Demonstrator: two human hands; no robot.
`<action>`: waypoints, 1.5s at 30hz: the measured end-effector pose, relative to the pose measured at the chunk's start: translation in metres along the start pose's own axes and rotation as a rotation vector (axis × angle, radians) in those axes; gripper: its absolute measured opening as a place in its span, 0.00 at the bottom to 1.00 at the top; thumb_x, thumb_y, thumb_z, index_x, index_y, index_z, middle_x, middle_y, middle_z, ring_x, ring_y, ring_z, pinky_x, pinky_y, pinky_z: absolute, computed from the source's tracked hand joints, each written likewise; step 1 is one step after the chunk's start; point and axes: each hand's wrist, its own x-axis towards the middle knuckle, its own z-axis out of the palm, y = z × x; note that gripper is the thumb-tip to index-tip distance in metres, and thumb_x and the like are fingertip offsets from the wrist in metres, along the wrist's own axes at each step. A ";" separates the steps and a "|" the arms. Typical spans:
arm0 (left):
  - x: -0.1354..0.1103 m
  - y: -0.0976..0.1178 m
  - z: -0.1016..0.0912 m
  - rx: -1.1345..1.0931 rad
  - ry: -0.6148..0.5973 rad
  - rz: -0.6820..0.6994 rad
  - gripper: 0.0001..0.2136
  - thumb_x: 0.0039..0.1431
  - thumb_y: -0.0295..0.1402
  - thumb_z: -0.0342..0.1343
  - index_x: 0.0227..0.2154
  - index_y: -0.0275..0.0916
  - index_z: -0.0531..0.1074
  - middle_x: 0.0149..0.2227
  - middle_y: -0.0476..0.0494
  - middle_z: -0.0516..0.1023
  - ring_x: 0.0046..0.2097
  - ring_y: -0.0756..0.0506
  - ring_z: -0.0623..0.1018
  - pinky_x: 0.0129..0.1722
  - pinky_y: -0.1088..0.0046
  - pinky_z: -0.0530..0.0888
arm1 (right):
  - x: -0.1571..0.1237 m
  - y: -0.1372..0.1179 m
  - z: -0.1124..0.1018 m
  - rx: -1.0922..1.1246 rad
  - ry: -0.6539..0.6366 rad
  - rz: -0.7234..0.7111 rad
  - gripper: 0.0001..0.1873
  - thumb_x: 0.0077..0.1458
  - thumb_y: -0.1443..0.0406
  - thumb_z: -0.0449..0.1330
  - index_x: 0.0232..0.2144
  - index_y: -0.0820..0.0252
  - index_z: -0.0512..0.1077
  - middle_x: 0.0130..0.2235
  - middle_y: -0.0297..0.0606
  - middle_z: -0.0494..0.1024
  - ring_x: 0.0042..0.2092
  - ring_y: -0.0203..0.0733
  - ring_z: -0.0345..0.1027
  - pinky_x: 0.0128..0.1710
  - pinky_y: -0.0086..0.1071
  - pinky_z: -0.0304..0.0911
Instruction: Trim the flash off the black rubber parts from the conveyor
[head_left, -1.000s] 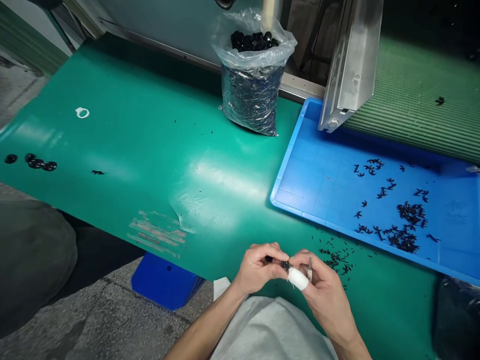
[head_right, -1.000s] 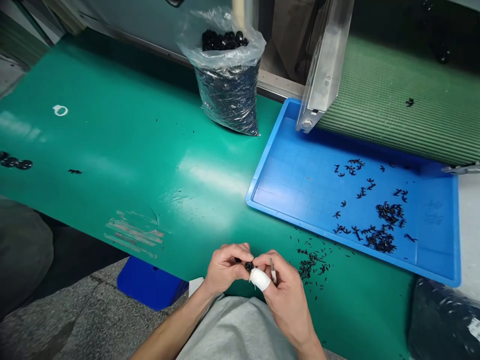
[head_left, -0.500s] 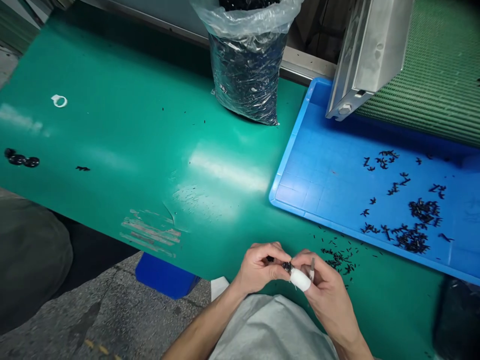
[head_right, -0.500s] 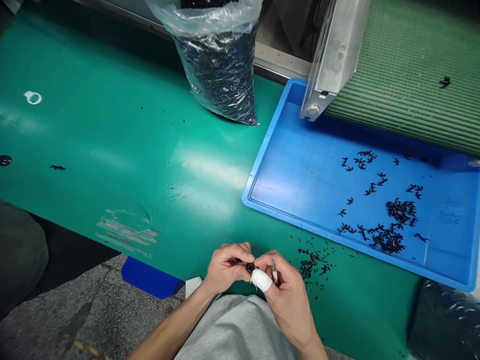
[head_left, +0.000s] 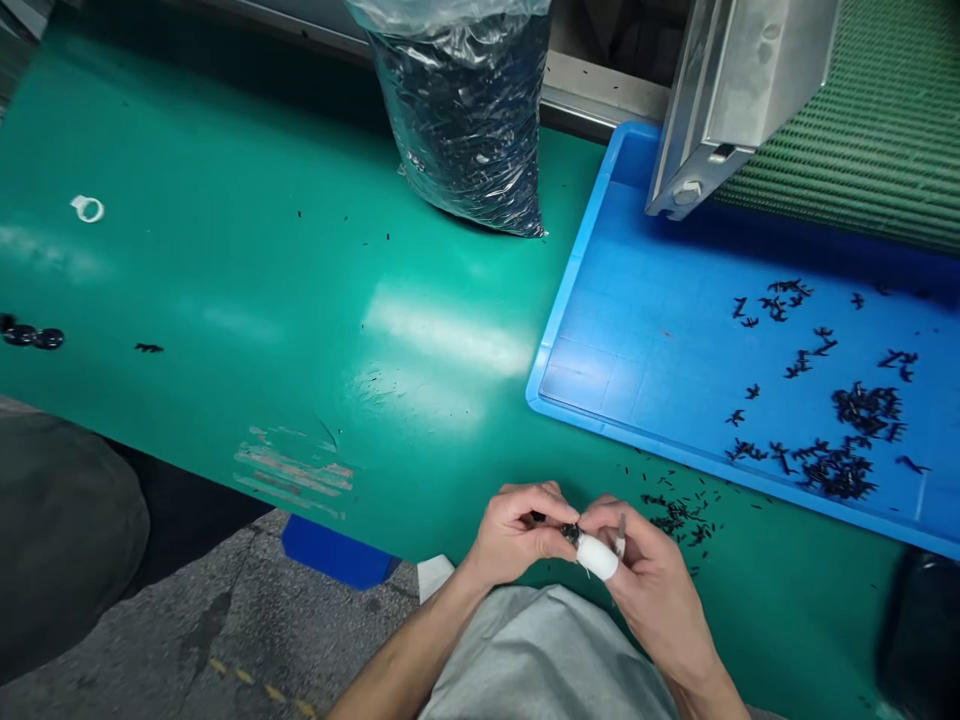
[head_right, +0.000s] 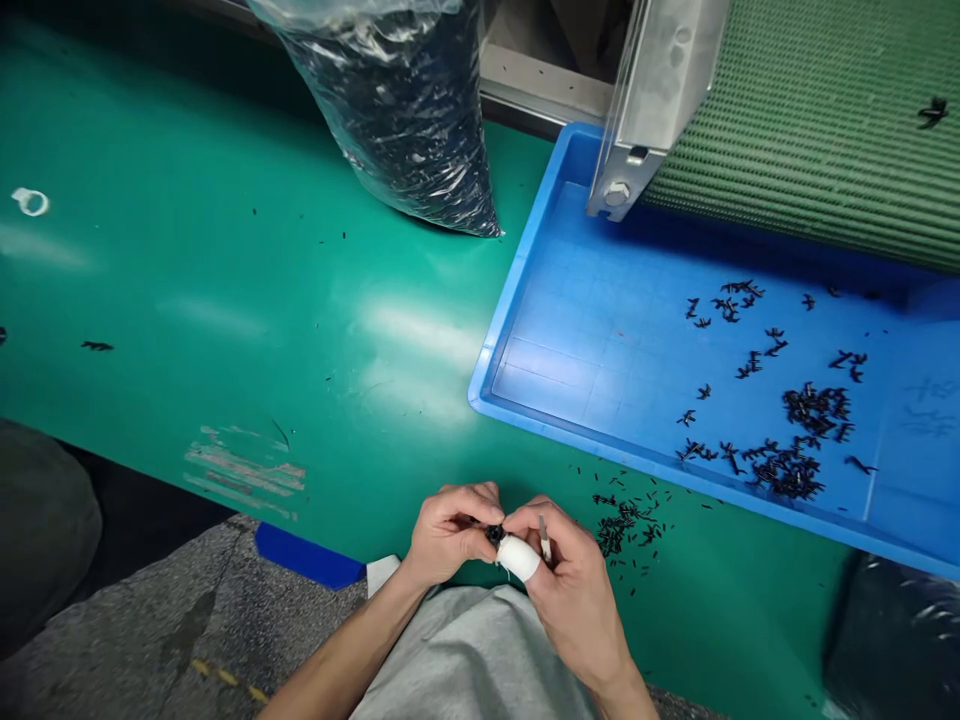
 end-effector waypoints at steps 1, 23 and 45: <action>0.000 0.000 0.000 0.001 -0.002 -0.001 0.14 0.46 0.33 0.68 0.38 0.44 0.79 0.25 0.49 0.75 0.27 0.52 0.69 0.27 0.75 0.64 | 0.000 0.000 0.000 0.001 -0.002 0.000 0.01 0.54 0.65 0.59 0.31 0.54 0.71 0.31 0.29 0.66 0.28 0.32 0.55 0.27 0.28 0.52; 0.000 0.005 0.002 0.014 -0.022 -0.065 0.13 0.47 0.33 0.67 0.38 0.48 0.79 0.28 0.47 0.79 0.28 0.51 0.72 0.29 0.73 0.66 | -0.003 0.002 -0.003 -0.008 -0.004 -0.041 0.03 0.53 0.67 0.58 0.31 0.54 0.71 0.31 0.29 0.67 0.28 0.32 0.56 0.28 0.29 0.52; -0.005 0.011 0.006 0.070 -0.010 -0.175 0.10 0.50 0.38 0.65 0.36 0.44 0.80 0.24 0.48 0.73 0.28 0.51 0.70 0.27 0.75 0.64 | -0.009 -0.004 -0.004 -0.091 0.044 -0.089 0.04 0.54 0.66 0.56 0.31 0.56 0.72 0.29 0.31 0.68 0.29 0.34 0.58 0.28 0.29 0.54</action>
